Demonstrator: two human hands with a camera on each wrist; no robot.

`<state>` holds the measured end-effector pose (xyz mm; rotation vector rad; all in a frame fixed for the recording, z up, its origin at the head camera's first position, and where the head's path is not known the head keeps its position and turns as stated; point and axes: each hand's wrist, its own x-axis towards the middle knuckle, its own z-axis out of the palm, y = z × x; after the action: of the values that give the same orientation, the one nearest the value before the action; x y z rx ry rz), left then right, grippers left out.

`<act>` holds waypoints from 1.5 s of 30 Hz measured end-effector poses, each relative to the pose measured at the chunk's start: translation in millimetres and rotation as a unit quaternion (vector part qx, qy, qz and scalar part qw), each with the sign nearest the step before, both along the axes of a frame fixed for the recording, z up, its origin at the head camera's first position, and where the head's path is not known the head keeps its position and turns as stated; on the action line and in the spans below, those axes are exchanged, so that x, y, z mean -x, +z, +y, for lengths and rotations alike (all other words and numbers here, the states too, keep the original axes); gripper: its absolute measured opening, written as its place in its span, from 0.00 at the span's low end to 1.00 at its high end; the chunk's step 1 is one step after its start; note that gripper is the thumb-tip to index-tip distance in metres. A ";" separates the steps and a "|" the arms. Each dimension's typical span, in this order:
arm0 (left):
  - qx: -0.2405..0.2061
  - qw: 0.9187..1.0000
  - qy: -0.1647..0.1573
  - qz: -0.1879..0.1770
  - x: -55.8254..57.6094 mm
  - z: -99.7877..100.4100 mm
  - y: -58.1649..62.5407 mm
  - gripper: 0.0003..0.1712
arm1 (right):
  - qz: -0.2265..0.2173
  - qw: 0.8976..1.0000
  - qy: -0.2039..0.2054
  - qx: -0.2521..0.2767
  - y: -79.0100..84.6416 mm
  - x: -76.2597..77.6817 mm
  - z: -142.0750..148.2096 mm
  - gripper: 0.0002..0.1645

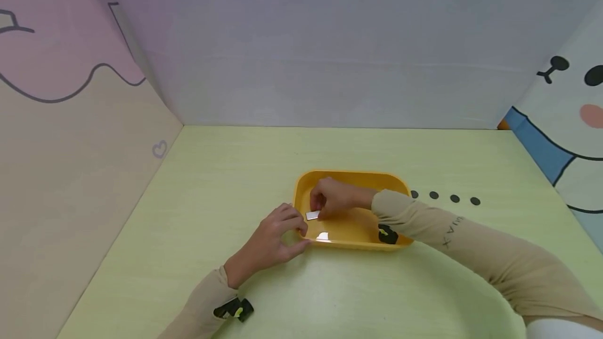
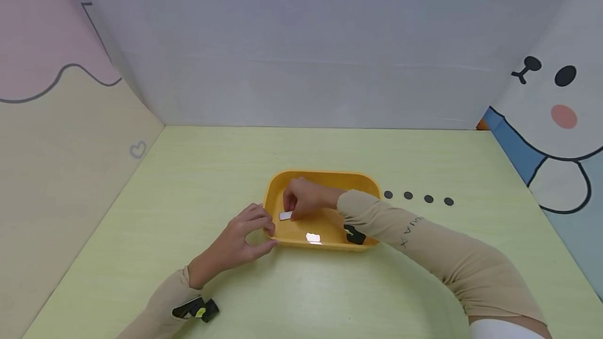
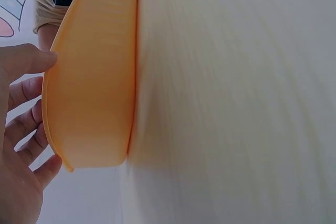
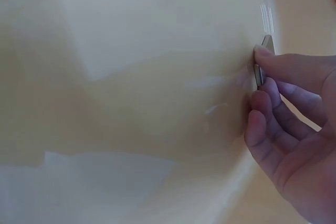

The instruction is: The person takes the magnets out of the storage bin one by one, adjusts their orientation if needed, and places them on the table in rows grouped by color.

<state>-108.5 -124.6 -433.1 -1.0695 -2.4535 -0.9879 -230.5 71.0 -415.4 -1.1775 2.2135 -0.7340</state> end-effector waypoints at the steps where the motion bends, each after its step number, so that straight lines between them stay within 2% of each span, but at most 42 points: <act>1: 0.000 1.000 0.000 0.000 0.0 -0.1 -0.2 0.10 | -0.003 1.000 0.000 -0.002 0.2 -0.3 -0.3 0.08; 12: -0.005 1.000 0.000 -0.004 0.1 0.4 0.5 0.11 | 0.009 1.000 0.003 -0.021 0.1 -0.9 -3.7 0.07; 17: -0.003 1.000 -0.002 -0.003 0.6 -0.3 0.1 0.10 | 0.015 1.000 0.019 -0.014 1.8 -3.2 -4.6 0.07; 23: -0.002 1.000 -0.007 -0.001 0.9 -1.2 0.2 0.10 | 0.022 0.999 0.027 0.007 -0.8 -2.5 -2.6 0.06; 33: -0.002 1.000 0.000 -0.014 -0.1 -0.9 1.4 0.10 | 0.008 0.996 0.023 0.081 0.6 1.1 3.4 0.03; 40: -0.003 1.000 -0.001 -0.016 0.3 -0.7 1.7 0.10 | -0.003 0.998 -0.004 0.070 4.2 0.0 4.3 0.06; 45: 0.001 1.000 0.003 -0.023 -0.2 -0.4 2.8 0.10 | 0.025 0.998 0.001 0.054 3.4 -0.5 4.0 0.08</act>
<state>-108.2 -125.1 -430.3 -1.0515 -2.4921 -1.0206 -229.9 74.9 -412.0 -1.2630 2.2369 -0.8411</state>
